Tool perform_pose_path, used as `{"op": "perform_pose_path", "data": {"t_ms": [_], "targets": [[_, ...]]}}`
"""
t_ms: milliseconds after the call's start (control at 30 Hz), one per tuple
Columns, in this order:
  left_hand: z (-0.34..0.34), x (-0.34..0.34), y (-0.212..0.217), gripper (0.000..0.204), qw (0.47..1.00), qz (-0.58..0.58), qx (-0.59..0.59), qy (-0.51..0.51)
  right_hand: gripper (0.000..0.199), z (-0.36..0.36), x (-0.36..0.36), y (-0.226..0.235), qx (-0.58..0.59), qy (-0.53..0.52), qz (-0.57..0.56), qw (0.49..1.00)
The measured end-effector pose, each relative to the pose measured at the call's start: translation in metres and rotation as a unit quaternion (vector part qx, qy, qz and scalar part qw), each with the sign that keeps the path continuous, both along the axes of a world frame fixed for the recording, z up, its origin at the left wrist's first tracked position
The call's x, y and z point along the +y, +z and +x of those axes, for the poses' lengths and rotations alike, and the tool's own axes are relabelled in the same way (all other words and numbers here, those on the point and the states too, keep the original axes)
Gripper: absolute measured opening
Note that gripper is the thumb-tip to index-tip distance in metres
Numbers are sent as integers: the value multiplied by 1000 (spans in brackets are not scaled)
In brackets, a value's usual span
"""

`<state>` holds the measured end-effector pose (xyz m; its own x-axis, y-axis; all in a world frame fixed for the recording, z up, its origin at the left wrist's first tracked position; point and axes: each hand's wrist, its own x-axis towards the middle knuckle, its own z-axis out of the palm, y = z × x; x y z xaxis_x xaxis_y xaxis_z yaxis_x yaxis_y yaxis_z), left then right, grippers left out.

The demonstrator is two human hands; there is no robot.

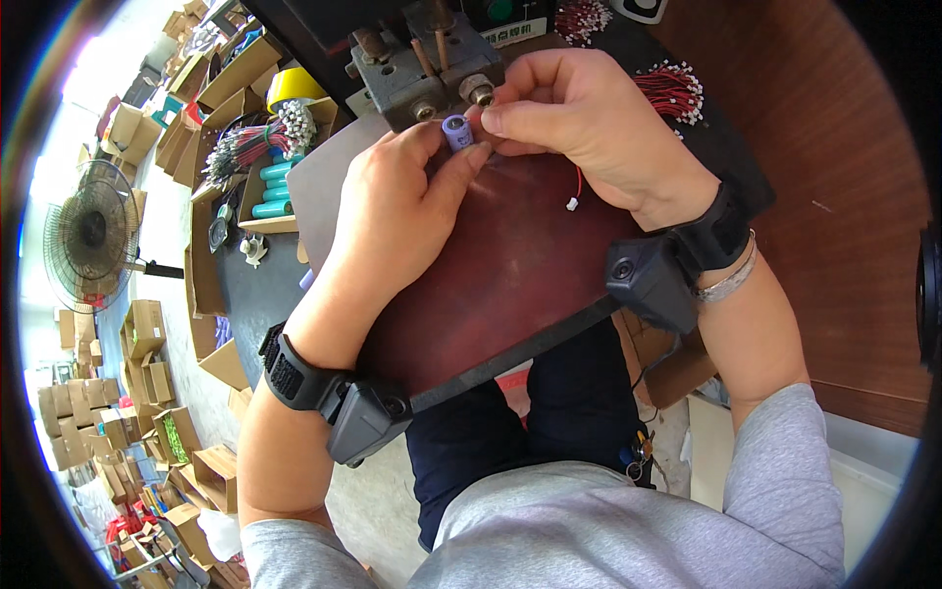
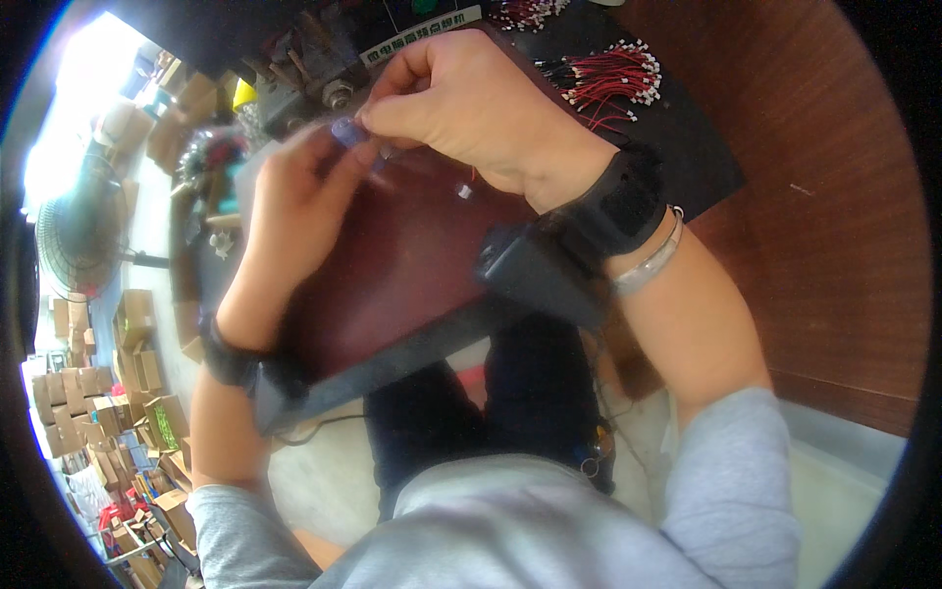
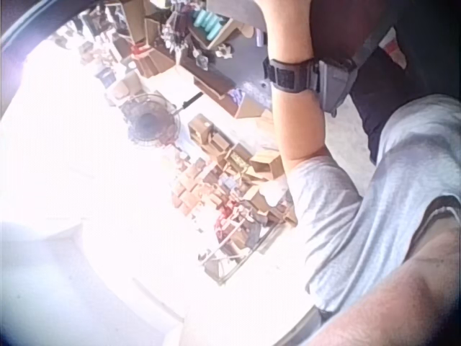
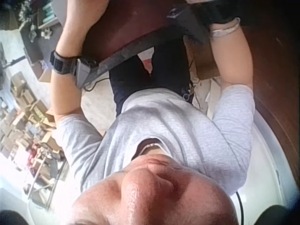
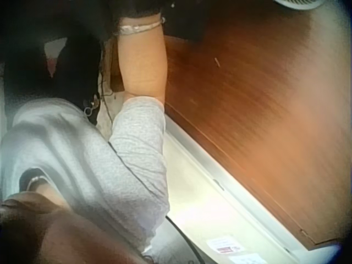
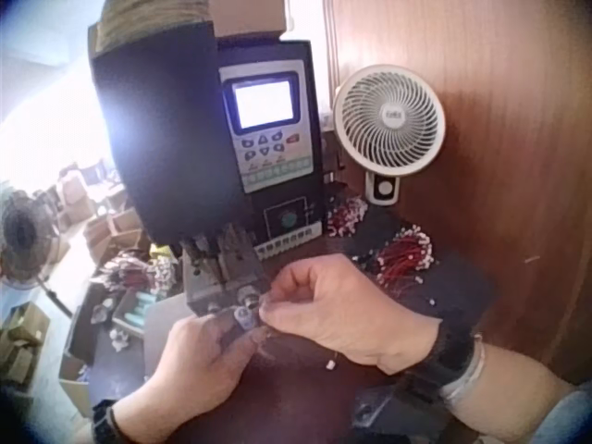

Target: Spot welding wires onto rechargeable batteries using a workstation welding machine.

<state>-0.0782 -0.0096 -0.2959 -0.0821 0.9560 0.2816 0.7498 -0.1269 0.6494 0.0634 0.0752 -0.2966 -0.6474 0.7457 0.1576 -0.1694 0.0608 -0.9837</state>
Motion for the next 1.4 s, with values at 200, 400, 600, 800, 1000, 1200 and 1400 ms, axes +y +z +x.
{"op": "perform_pose_path", "data": {"t_ms": [200, 400, 600, 800, 1000, 1200, 1400], "targets": [[-3, 0, -3, 25, 1000, 23, 20, -8, 11, 1, -1, 2, -2, -3, 28, 1000], [-3, -1, -3, 26, 999, 24, 44, -2, 11, 1, 1, -1, 0, 4, 38, 999], [-2, 0, -4, 26, 1000, 24, 7, -5, 9, 0, -2, 1, 5, -2, 21, 1000], [-3, 0, -3, 25, 999, 20, 40, 0, 12, 1, 1, 2, 1, 18, 19, 1000], [-1, -2, 1, 25, 1000, -6, 0, 20, 12, 1, -3, 2, 5, 0, 11, 1000], [-2, -3, 3, 26, 997, -17, -44, 55, 13, 2, -4, 3, 0, 6, 6, 1000], [-6, -3, 1, 22, 998, -32, -34, 38, 13, 0, -2, 2, 0, 17, 6, 1000]]}}
